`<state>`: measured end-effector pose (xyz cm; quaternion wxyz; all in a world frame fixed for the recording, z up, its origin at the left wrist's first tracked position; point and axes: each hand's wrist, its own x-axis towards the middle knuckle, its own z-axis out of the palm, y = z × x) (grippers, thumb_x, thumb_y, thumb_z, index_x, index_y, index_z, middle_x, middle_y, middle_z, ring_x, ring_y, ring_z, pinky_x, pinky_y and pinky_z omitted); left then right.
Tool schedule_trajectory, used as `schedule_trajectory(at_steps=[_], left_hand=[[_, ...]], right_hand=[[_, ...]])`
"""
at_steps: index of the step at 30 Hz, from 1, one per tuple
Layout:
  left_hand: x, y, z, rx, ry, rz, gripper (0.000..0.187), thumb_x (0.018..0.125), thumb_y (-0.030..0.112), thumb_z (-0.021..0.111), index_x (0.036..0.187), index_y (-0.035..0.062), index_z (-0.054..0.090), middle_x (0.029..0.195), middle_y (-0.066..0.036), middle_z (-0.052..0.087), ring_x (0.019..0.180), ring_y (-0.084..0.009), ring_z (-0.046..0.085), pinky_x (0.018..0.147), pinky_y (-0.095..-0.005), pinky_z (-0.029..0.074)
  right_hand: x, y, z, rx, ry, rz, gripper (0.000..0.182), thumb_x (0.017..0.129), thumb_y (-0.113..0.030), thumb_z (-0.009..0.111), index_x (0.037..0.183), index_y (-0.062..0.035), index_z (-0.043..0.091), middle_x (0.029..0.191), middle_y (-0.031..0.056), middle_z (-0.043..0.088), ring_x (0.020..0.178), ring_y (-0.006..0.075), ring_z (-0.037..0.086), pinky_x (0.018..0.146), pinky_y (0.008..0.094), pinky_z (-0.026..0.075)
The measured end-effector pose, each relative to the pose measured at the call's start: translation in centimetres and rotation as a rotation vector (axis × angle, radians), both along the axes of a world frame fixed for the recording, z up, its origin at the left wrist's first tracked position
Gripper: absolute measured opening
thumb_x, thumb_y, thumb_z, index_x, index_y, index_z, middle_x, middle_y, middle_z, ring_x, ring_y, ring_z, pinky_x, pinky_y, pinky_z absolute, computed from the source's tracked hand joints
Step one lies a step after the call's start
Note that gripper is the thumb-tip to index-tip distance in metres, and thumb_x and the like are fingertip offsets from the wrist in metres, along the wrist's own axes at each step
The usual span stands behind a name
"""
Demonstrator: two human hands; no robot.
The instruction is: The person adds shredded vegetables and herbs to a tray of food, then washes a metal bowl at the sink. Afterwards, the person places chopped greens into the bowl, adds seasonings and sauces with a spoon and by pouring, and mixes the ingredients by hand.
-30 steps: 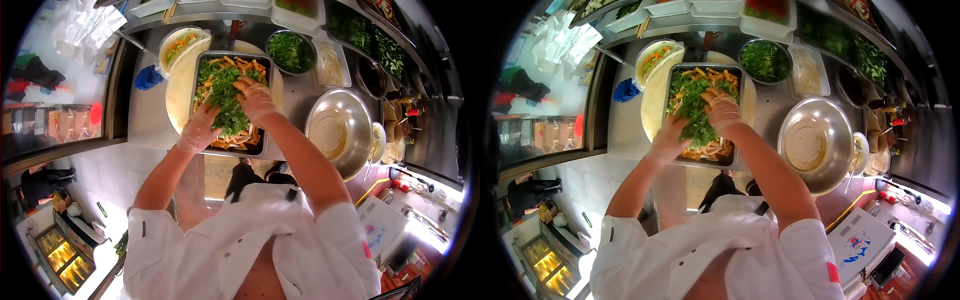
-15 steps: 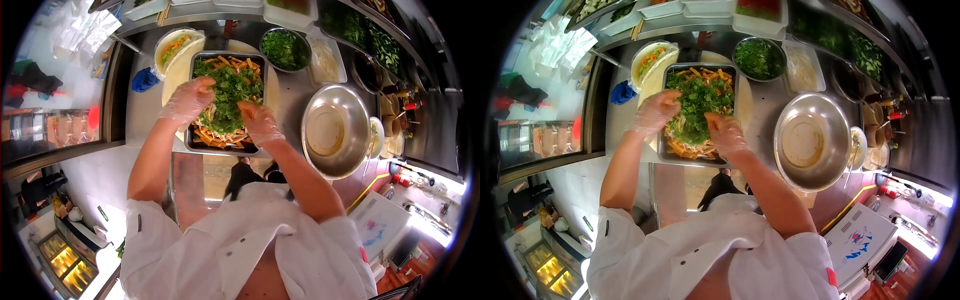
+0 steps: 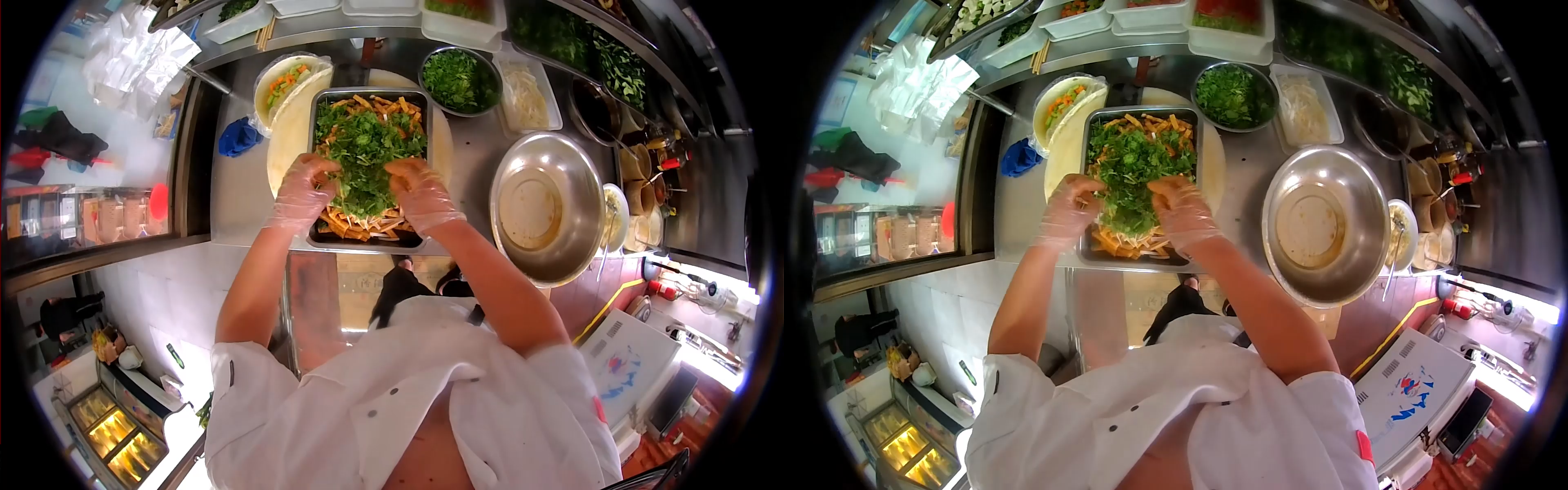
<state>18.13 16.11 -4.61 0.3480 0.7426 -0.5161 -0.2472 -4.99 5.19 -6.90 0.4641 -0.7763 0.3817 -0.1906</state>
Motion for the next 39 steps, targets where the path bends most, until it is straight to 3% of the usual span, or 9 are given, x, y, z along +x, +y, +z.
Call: schedule_trajectory(at_steps=[5, 9, 10, 13, 20, 21, 23, 35, 39], left_hand=[[-0.5, 0.3, 5.1, -0.282, 0.733, 0.238, 0.018, 0.095, 0.010, 0.072, 0.113, 0.0092, 0.071, 0.112, -0.002, 0.067, 0.094, -0.0132, 0.064, 0.079, -0.0286, 0.055], [-1.4, 0.1, 2.9, -0.466, 0.684, 0.238, 0.039, 0.098, 0.030, 0.069, 0.130, 0.0096, 0.064, 0.113, -0.003, 0.064, 0.098, -0.0170, 0.061, 0.088, -0.0347, 0.051], [-0.1, -0.2, 0.0, -0.103, 1.017, 0.117, 0.055, 0.096, 0.039, 0.067, 0.141, 0.0093, 0.056, 0.125, -0.006, 0.063, 0.119, -0.0230, 0.058, 0.103, -0.0418, 0.045], [-0.4, 0.7, 0.5, -0.082, 1.020, 0.267, 0.059, 0.100, 0.039, 0.061, 0.148, 0.0055, 0.050, 0.150, -0.013, 0.054, 0.143, -0.0249, 0.045, 0.113, -0.0457, 0.038], [-0.7, 1.1, -0.8, -0.541, 0.860, 0.227, 0.070, 0.098, 0.049, 0.060, 0.150, 0.0037, 0.045, 0.146, -0.018, 0.054, 0.116, -0.0183, 0.057, 0.117, -0.0401, 0.034], [-1.0, 0.4, 0.1, -0.253, 1.316, 0.164, 0.075, 0.098, 0.054, 0.057, 0.154, 0.0069, 0.042, 0.153, -0.016, 0.048, 0.128, -0.0220, 0.052, 0.119, -0.0447, 0.031], [-1.2, 1.0, 0.1, -0.238, 1.311, 0.220, 0.078, 0.096, 0.056, 0.056, 0.157, 0.0100, 0.038, 0.159, -0.012, 0.041, 0.141, -0.0264, 0.040, 0.121, -0.0490, 0.026], [-1.8, 1.8, 1.4, -0.488, 1.429, 0.228, 0.077, 0.090, 0.034, 0.058, 0.157, 0.0040, 0.033, 0.159, -0.022, 0.035, 0.148, -0.0359, 0.032, 0.123, -0.0523, 0.024], [-3.9, 1.7, 2.5, -0.524, 1.578, 0.259, 0.080, 0.090, 0.035, 0.058, 0.159, 0.0054, 0.030, 0.161, -0.020, 0.033, 0.149, -0.0359, 0.030, 0.123, -0.0541, 0.022]], right_hand=[[-1.9, 0.2, -0.3, 0.053, -0.071, -0.211, 0.026, 0.095, -0.008, 0.063, 0.120, -0.0056, 0.071, 0.124, 0.0176, 0.065, 0.111, 0.0338, 0.066, 0.094, 0.0375, 0.053], [-2.8, 0.5, 0.6, 0.029, -0.101, -0.342, 0.026, 0.094, -0.009, 0.065, 0.119, -0.0080, 0.071, 0.121, 0.0183, 0.066, 0.106, 0.0331, 0.068, 0.092, 0.0390, 0.054], [-3.1, 0.7, 0.0, -0.025, -0.039, -0.352, 0.026, 0.094, -0.009, 0.066, 0.119, -0.0083, 0.072, 0.120, 0.0184, 0.066, 0.105, 0.0327, 0.068, 0.091, 0.0390, 0.055], [-3.8, 0.7, -1.1, -0.116, -0.036, -0.373, 0.026, 0.094, -0.011, 0.067, 0.119, -0.0081, 0.072, 0.114, 0.0179, 0.069, 0.096, 0.0283, 0.071, 0.086, 0.0373, 0.056], [-5.3, 3.6, -1.7, 0.050, -0.065, -0.429, 0.027, 0.095, -0.011, 0.066, 0.121, -0.0069, 0.069, 0.119, 0.0201, 0.066, 0.095, 0.0301, 0.069, 0.085, 0.0385, 0.056], [-5.5, 4.0, -1.7, 0.041, -0.072, -0.408, 0.027, 0.096, -0.011, 0.065, 0.122, -0.0073, 0.069, 0.119, 0.0198, 0.065, 0.096, 0.0295, 0.068, 0.085, 0.0384, 0.055], [-5.4, 4.1, -1.8, 0.016, -0.097, -0.367, 0.027, 0.097, -0.013, 0.065, 0.123, -0.0080, 0.069, 0.120, 0.0194, 0.065, 0.096, 0.0284, 0.068, 0.085, 0.0383, 0.055], [-3.5, 4.8, 3.6, 0.252, -0.104, -0.232, 0.031, 0.098, -0.016, 0.064, 0.128, -0.0139, 0.068, 0.120, 0.0175, 0.062, 0.094, 0.0296, 0.067, 0.086, 0.0356, 0.055], [-0.5, 5.4, 3.5, -0.568, 0.043, 0.159, 0.048, 0.097, -0.009, 0.056, 0.144, -0.0172, 0.056, 0.111, 0.0147, 0.062, 0.083, 0.0274, 0.065, 0.071, 0.0355, 0.055]])
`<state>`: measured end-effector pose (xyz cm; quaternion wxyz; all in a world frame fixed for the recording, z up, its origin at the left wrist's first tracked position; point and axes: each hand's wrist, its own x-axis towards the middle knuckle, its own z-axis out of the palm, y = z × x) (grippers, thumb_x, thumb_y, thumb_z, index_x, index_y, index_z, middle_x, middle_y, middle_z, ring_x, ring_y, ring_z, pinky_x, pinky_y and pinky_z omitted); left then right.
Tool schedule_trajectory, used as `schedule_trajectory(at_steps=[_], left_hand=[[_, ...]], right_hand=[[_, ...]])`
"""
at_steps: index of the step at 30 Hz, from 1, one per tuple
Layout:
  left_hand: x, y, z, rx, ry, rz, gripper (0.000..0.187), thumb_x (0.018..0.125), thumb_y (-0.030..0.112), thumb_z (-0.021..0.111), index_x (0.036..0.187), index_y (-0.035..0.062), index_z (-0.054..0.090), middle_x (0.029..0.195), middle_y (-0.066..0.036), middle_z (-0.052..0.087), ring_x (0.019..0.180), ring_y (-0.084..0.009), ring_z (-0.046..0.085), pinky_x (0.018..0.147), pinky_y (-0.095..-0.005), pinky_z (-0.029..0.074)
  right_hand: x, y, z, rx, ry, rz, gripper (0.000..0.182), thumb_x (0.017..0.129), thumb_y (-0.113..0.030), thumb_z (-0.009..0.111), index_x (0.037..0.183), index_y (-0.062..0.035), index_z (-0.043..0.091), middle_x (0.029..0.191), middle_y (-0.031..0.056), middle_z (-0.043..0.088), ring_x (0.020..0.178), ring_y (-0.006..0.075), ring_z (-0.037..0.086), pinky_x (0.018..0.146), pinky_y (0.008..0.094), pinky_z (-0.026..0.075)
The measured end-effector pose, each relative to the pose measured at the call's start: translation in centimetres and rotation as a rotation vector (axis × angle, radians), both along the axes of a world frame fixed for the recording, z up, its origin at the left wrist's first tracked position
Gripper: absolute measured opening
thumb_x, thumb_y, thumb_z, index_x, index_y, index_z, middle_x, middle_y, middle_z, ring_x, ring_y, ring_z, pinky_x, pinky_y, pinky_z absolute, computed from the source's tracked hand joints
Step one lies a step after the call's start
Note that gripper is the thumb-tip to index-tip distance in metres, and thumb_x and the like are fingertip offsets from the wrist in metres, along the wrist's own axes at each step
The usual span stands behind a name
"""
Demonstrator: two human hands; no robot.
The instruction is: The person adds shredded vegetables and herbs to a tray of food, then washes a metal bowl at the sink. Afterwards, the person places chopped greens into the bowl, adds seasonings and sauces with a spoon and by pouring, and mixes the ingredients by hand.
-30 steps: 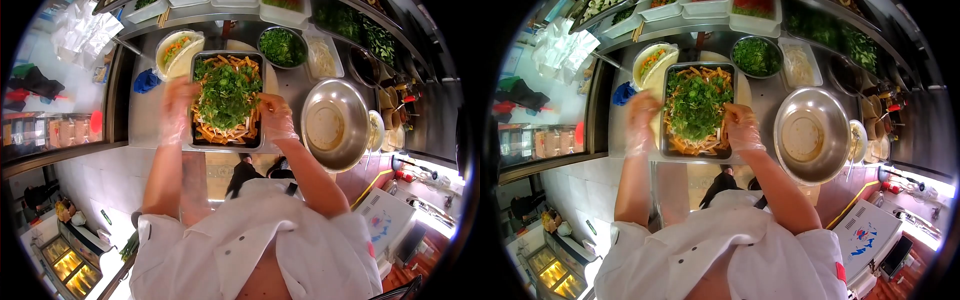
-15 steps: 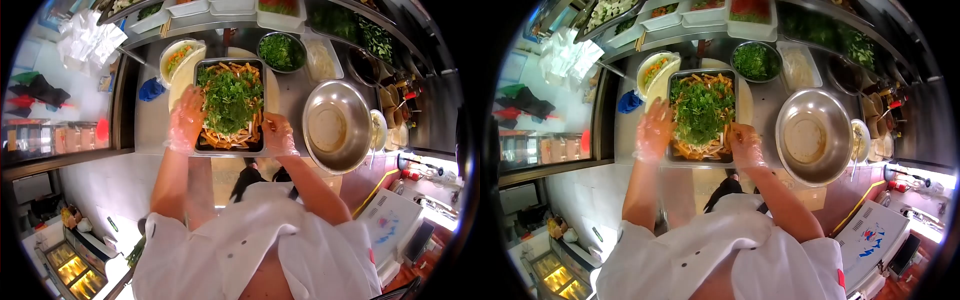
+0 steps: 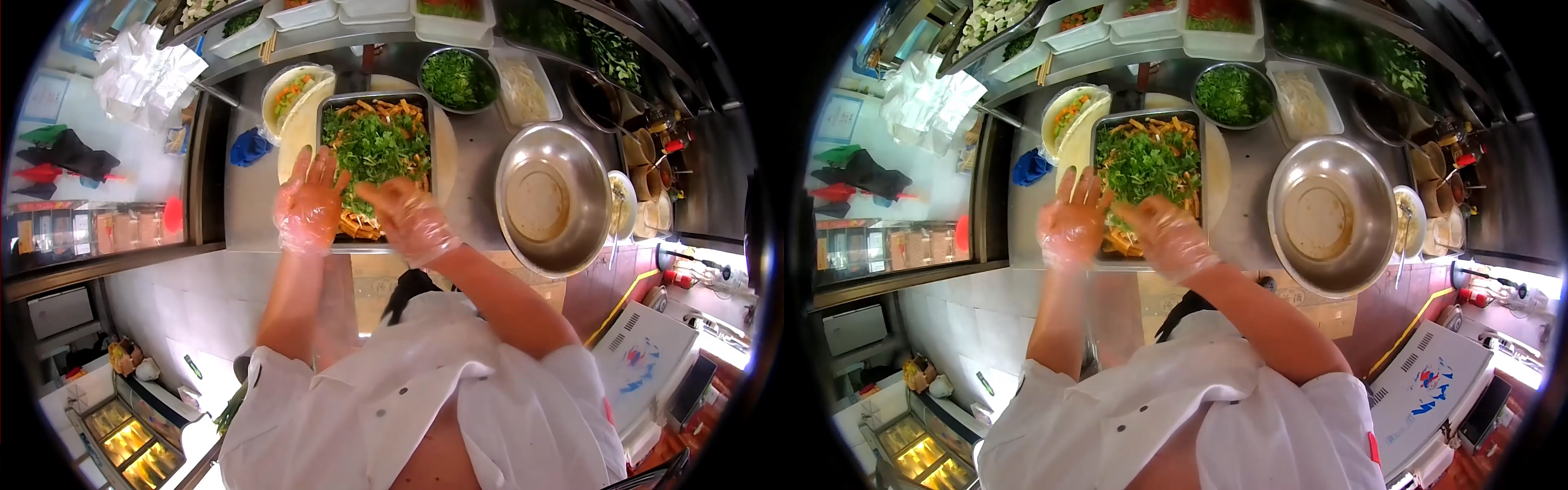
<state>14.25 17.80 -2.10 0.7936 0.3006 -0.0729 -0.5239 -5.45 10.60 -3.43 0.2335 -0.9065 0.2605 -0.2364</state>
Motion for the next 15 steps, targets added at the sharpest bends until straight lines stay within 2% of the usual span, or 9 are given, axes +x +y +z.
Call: schedule_trajectory(at_steps=[2, 4, 6, 7, 10, 13, 15], left_hand=[[-0.7, 0.2, 1.0, 0.001, -0.019, 0.006, 0.080, 0.089, 0.036, 0.060, 0.158, 0.0068, 0.031, 0.161, -0.019, 0.033, 0.149, -0.0358, 0.029, 0.123, -0.0558, 0.020], [-0.9, 0.6, 1.2, -0.007, -0.031, 0.025, 0.081, 0.088, 0.037, 0.061, 0.158, 0.0083, 0.032, 0.161, -0.018, 0.034, 0.149, -0.0357, 0.029, 0.123, -0.0572, 0.019], [-0.6, 1.0, 0.9, -0.021, -0.041, 0.053, 0.081, 0.087, 0.039, 0.062, 0.157, 0.0100, 0.034, 0.160, -0.017, 0.034, 0.149, -0.0355, 0.028, 0.123, -0.0583, 0.019], [-0.4, 1.1, 0.8, -0.013, -0.046, 0.053, 0.081, 0.087, 0.039, 0.063, 0.157, 0.0103, 0.034, 0.160, -0.017, 0.035, 0.149, -0.0355, 0.029, 0.122, -0.0586, 0.019], [0.0, 1.7, 0.7, 0.006, -0.033, 0.027, 0.081, 0.087, 0.040, 0.063, 0.157, 0.0110, 0.034, 0.159, -0.017, 0.035, 0.148, -0.0356, 0.030, 0.122, -0.0592, 0.019], [0.0, 2.1, -0.2, -0.035, -0.011, -0.025, 0.078, 0.092, 0.040, 0.059, 0.159, 0.0109, 0.031, 0.161, -0.020, 0.032, 0.149, -0.0358, 0.029, 0.122, -0.0592, 0.019], [-0.2, 2.3, -1.0, -0.096, -0.052, -0.071, 0.076, 0.096, 0.040, 0.055, 0.160, 0.0106, 0.028, 0.163, -0.022, 0.031, 0.150, -0.0364, 0.028, 0.122, -0.0586, 0.020]], right_hand=[[0.9, 1.2, 2.0, -0.257, 0.351, 0.078, 0.057, 0.096, -0.008, 0.053, 0.152, -0.0172, 0.047, 0.104, 0.0143, 0.062, 0.079, 0.0262, 0.063, 0.063, 0.0362, 0.054], [1.3, 0.7, -2.7, -0.407, 0.571, 0.112, 0.059, 0.097, -0.010, 0.050, 0.154, -0.0138, 0.040, 0.087, 0.0136, 0.056, 0.072, 0.0256, 0.060, 0.055, 0.0378, 0.050], [1.1, 0.4, -2.5, -0.415, 0.729, 0.072, 0.051, 0.098, -0.012, 0.050, 0.148, -0.0125, 0.046, 0.081, 0.0135, 0.053, 0.069, 0.0254, 0.059, 0.054, 0.0377, 0.049], [1.2, 0.2, -1.4, -0.260, 0.596, -0.014, 0.043, 0.092, -0.015, 0.062, 0.135, -0.0129, 0.059, 0.089, 0.0144, 0.060, 0.073, 0.0286, 0.062, 0.057, 0.0424, 0.049], [1.8, 0.2, -0.3, -0.139, 0.350, -0.032, 0.046, 0.091, -0.011, 0.063, 0.136, -0.0147, 0.058, 0.091, 0.0158, 0.060, 0.075, 0.0317, 0.063, 0.060, 0.0455, 0.051], [3.5, -0.2, 3.0, 0.119, 0.218, 0.011, 0.051, 0.089, -0.007, 0.062, 0.138, -0.0191, 0.056, 0.092, 0.0153, 0.060, 0.080, 0.0337, 0.065, 0.065, 0.0467, 0.053], [4.5, -0.6, 4.9, 0.042, 0.192, 0.077, 0.048, 0.088, -0.009, 0.064, 0.135, -0.0162, 0.055, 0.094, 0.0143, 0.059, 0.083, 0.0297, 0.065, 0.065, 0.0432, 0.052]])
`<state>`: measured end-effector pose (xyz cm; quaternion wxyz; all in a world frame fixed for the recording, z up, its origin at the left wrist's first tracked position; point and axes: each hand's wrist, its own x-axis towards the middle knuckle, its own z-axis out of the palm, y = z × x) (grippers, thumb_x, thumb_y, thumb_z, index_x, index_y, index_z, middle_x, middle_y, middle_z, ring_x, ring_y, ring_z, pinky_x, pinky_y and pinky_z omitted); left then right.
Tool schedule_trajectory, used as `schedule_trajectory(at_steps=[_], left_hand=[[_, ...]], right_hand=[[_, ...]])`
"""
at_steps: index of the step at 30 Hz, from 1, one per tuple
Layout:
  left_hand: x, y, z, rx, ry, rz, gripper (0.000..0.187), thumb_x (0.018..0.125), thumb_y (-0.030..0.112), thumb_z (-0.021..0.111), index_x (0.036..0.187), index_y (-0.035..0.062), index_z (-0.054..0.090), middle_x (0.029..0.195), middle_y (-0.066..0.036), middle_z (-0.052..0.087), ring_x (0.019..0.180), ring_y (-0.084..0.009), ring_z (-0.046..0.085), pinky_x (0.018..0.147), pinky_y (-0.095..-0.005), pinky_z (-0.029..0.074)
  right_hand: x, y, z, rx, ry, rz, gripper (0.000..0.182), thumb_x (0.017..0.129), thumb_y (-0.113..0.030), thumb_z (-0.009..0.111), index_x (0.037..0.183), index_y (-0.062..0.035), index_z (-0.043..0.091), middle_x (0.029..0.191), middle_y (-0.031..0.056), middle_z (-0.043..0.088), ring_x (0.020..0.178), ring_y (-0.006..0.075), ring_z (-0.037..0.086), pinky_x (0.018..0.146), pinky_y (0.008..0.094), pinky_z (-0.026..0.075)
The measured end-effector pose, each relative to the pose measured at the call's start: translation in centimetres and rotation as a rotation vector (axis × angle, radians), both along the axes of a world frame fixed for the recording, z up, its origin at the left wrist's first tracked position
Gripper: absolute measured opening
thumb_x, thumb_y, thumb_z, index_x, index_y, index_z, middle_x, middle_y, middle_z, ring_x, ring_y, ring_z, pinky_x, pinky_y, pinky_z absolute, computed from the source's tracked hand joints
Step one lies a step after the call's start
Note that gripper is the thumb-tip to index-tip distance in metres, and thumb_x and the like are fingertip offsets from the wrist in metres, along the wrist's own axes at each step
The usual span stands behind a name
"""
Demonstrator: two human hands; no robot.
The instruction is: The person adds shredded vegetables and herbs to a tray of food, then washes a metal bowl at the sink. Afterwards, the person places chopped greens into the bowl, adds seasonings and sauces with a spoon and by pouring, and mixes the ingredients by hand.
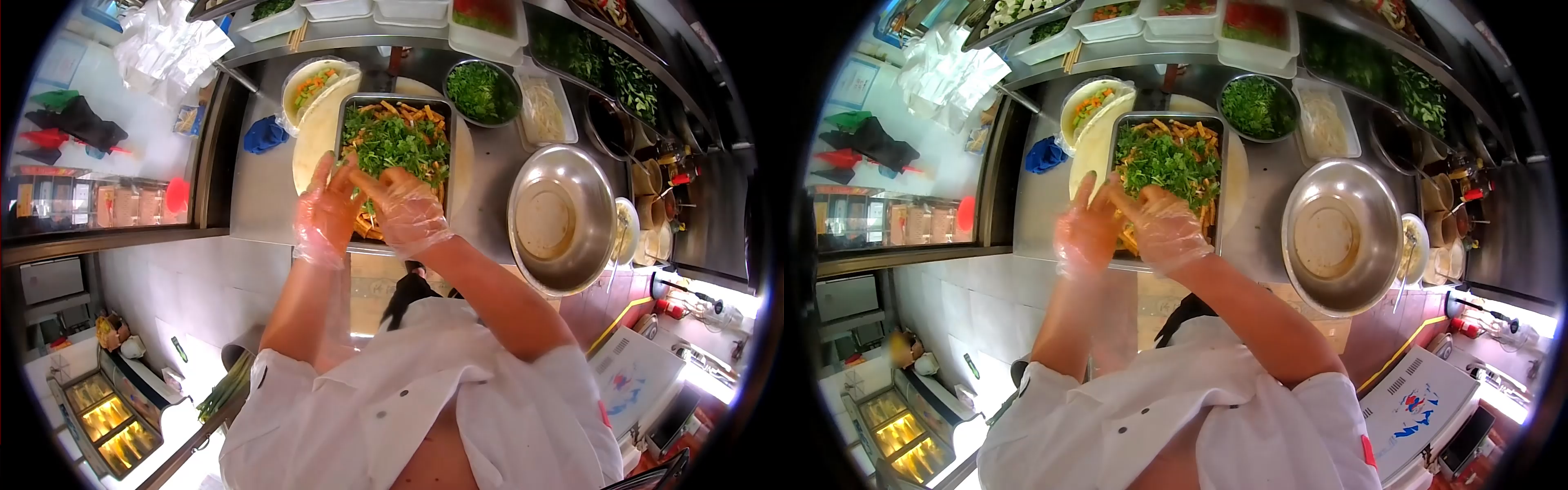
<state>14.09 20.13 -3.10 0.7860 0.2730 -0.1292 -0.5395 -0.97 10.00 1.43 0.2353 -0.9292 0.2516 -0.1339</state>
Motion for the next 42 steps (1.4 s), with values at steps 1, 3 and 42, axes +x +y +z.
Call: schedule_trajectory(at_steps=[1, 3, 42], left_hand=[[-0.1, -0.1, -0.9, 0.031, -0.079, -0.004, 0.076, 0.098, 0.042, 0.054, 0.161, 0.0101, 0.026, 0.163, -0.022, 0.030, 0.151, -0.0363, 0.027, 0.122, -0.0575, 0.020], [-0.4, -0.5, -1.8, 0.092, -0.235, -0.013, 0.077, 0.101, 0.046, 0.052, 0.162, 0.0089, 0.024, 0.164, -0.024, 0.029, 0.154, -0.0360, 0.024, 0.123, -0.0553, 0.021], [3.5, 6.9, -6.4, 1.111, -0.484, 0.225, 0.013, 0.090, 0.021, 0.068, 0.090, 0.0079, 0.067, 0.069, -0.001, 0.056, 0.055, -0.0095, 0.048, 0.049, -0.0271, 0.037]], right_hand=[[0.4, -0.2, 0.4, -0.034, -0.015, 0.035, 0.047, 0.087, -0.011, 0.065, 0.133, -0.0147, 0.054, 0.096, 0.0138, 0.059, 0.085, 0.0277, 0.065, 0.065, 0.0415, 0.051], [0.8, -0.5, -0.1, -0.121, 0.090, 0.055, 0.050, 0.087, -0.010, 0.065, 0.136, -0.0148, 0.054, 0.099, 0.0135, 0.059, 0.091, 0.0285, 0.065, 0.070, 0.0416, 0.052], [-4.0, -6.4, -3.4, 0.650, 0.042, -0.566, 0.040, 0.091, -0.036, 0.066, 0.121, -0.0111, 0.076, 0.122, 0.0182, 0.069, 0.113, 0.0335, 0.066, 0.101, 0.0417, 0.050]])
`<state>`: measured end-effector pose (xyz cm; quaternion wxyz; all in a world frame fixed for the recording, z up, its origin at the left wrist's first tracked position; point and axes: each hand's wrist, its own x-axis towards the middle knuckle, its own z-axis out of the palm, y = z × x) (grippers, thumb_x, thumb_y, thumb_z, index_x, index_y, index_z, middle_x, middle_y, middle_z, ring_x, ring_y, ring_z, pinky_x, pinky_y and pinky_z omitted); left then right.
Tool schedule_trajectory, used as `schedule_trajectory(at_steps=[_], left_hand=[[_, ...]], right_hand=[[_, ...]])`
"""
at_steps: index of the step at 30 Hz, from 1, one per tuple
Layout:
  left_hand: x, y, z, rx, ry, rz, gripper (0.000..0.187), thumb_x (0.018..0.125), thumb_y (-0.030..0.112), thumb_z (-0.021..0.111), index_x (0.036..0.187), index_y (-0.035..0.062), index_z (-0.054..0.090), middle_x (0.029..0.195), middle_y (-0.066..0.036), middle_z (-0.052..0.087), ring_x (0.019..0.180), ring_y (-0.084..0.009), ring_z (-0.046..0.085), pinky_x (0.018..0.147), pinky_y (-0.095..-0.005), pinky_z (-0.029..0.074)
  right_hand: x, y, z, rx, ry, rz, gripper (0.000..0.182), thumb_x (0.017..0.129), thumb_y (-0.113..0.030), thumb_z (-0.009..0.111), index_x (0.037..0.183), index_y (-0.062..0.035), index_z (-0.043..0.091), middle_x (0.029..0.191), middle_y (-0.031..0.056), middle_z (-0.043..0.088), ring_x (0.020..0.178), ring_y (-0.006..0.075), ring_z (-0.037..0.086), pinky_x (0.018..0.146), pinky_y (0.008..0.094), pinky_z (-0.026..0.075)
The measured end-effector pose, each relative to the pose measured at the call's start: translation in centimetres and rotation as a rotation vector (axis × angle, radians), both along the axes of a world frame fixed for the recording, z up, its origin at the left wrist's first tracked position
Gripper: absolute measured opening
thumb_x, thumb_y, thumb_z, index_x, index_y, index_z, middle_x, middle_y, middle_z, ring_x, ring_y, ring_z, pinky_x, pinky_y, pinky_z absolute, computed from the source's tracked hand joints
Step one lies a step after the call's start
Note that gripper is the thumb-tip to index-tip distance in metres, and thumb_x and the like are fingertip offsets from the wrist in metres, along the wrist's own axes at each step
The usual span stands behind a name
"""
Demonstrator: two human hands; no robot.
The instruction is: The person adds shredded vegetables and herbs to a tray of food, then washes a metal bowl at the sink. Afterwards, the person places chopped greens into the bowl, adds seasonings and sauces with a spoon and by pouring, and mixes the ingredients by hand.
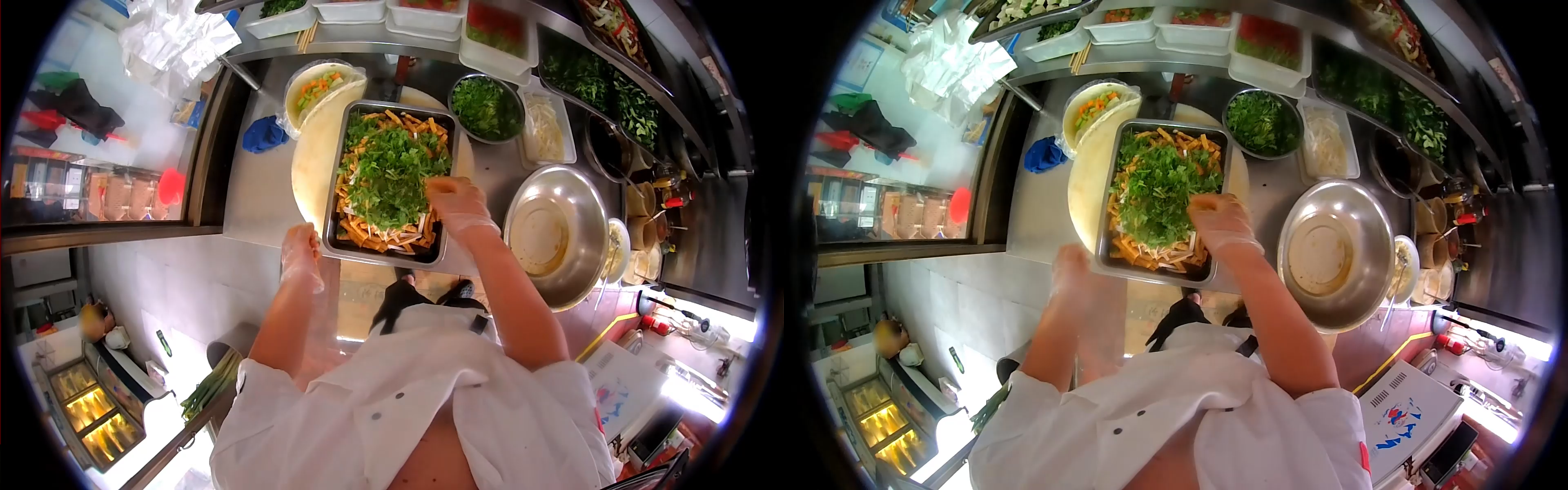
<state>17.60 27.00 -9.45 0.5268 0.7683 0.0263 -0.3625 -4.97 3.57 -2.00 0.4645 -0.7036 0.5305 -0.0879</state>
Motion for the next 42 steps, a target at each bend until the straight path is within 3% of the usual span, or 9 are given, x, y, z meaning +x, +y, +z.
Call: schedule_trajectory(at_steps=[4, 6, 9, 11, 13, 16, 20, 32, 42], left_hand=[[-2.4, 6.5, -10.3, -0.165, -0.062, -0.350, 0.016, 0.089, 0.023, 0.070, 0.079, 0.0114, 0.064, 0.066, -0.001, 0.054, 0.057, -0.0107, 0.050, 0.048, -0.0275, 0.039], [-6.1, 4.5, -7.4, -0.245, -0.022, -0.413, 0.018, 0.091, 0.025, 0.070, 0.082, 0.0115, 0.063, 0.070, 0.000, 0.056, 0.062, -0.0109, 0.053, 0.049, -0.0262, 0.041], [-10.0, 0.3, 0.4, -0.123, 0.582, 0.193, 0.020, 0.094, 0.029, 0.071, 0.087, 0.0121, 0.061, 0.075, 0.000, 0.057, 0.069, -0.0111, 0.055, 0.052, -0.0254, 0.042], [-10.8, -0.6, -4.9, -0.172, 0.672, 0.461, 0.021, 0.096, 0.031, 0.069, 0.089, 0.0130, 0.061, 0.078, 0.001, 0.057, 0.072, -0.0116, 0.055, 0.055, -0.0264, 0.042], [-10.6, -0.1, -8.0, -0.164, 0.598, 0.219, 0.023, 0.091, 0.033, 0.073, 0.087, 0.0144, 0.061, 0.075, -0.001, 0.053, 0.067, -0.0137, 0.051, 0.053, -0.0282, 0.039], [-10.6, -1.1, -5.5, -0.079, 0.404, 0.202, 0.024, 0.085, 0.032, 0.076, 0.087, 0.0133, 0.061, 0.075, -0.003, 0.051, 0.066, -0.0143, 0.049, 0.053, -0.0300, 0.039], [-7.3, 3.1, -9.0, -0.164, 0.483, 0.175, 0.027, 0.085, 0.034, 0.073, 0.100, 0.0133, 0.064, 0.087, -0.005, 0.055, 0.074, -0.0202, 0.052, 0.061, -0.0354, 0.044], [-7.8, 1.5, 13.9, -0.080, 0.406, 0.064, 0.041, 0.080, 0.035, 0.071, 0.114, 0.0143, 0.062, 0.108, -0.007, 0.059, 0.096, -0.0256, 0.052, 0.086, -0.0458, 0.045], [-6.8, -18.2, 21.2, -0.709, 0.485, -0.071, 0.021, 0.084, 0.024, 0.072, 0.099, 0.0163, 0.060, 0.082, -0.004, 0.057, 0.054, -0.0157, 0.047, 0.044, -0.0253, 0.034]], right_hand=[[-4.1, -1.1, -0.4, 0.180, -0.100, -0.233, 0.041, 0.090, -0.036, 0.068, 0.119, -0.0067, 0.074, 0.123, 0.0151, 0.071, 0.110, 0.0286, 0.067, 0.097, 0.0368, 0.049], [-5.7, -0.6, -0.2, 0.287, -0.098, -0.298, 0.048, 0.091, -0.035, 0.067, 0.130, -0.0072, 0.069, 0.128, 0.0136, 0.068, 0.119, 0.0247, 0.062, 0.101, 0.0339, 0.045], [-6.8, 0.8, 1.7, 0.351, 0.013, -0.325, 0.049, 0.093, -0.024, 0.065, 0.139, -0.0110, 0.062, 0.135, 0.0137, 0.064, 0.125, 0.0288, 0.059, 0.106, 0.0361, 0.045], [-10.7, 1.7, -6.4, -0.035, 0.234, 0.093, 0.051, 0.091, -0.015, 0.064, 0.142, -0.0135, 0.059, 0.142, 0.0138, 0.059, 0.130, 0.0315, 0.056, 0.111, 0.0380, 0.044], [-12.6, 1.7, -8.2, -0.225, 0.388, 0.331, 0.061, 0.088, -0.002, 0.062, 0.146, -0.0175, 0.053, 0.152, 0.0137, 0.048, 0.136, 0.0345, 0.050, 0.117, 0.0404, 0.043], [-10.6, 1.8, -2.3, 0.453, 0.007, -0.299, 0.048, 0.094, -0.014, 0.059, 0.142, -0.0139, 0.057, 0.138, 0.0138, 0.060, 0.126, 0.0305, 0.059, 0.106, 0.0379, 0.049], [-12.9, 1.2, -3.7, 0.063, 0.039, -0.146, 0.046, 0.097, -0.034, 0.060, 0.135, -0.0076, 0.064, 0.118, 0.0121, 0.070, 0.109, 0.0226, 0.065, 0.095, 0.0346, 0.050], [-19.3, -0.3, -4.5, -0.122, -0.035, -0.207, 0.048, 0.094, -0.044, 0.058, 0.126, -0.0102, 0.071, 0.118, 0.0171, 0.073, 0.112, 0.0331, 0.068, 0.098, 0.0379, 0.050], [-25.1, 2.0, 0.0, 0.076, -0.333, -0.558, 0.041, 0.096, -0.032, 0.067, 0.126, -0.0051, 0.070, 0.111, 0.0085, 0.075, 0.100, 0.0176, 0.068, 0.090, 0.0308, 0.051]])
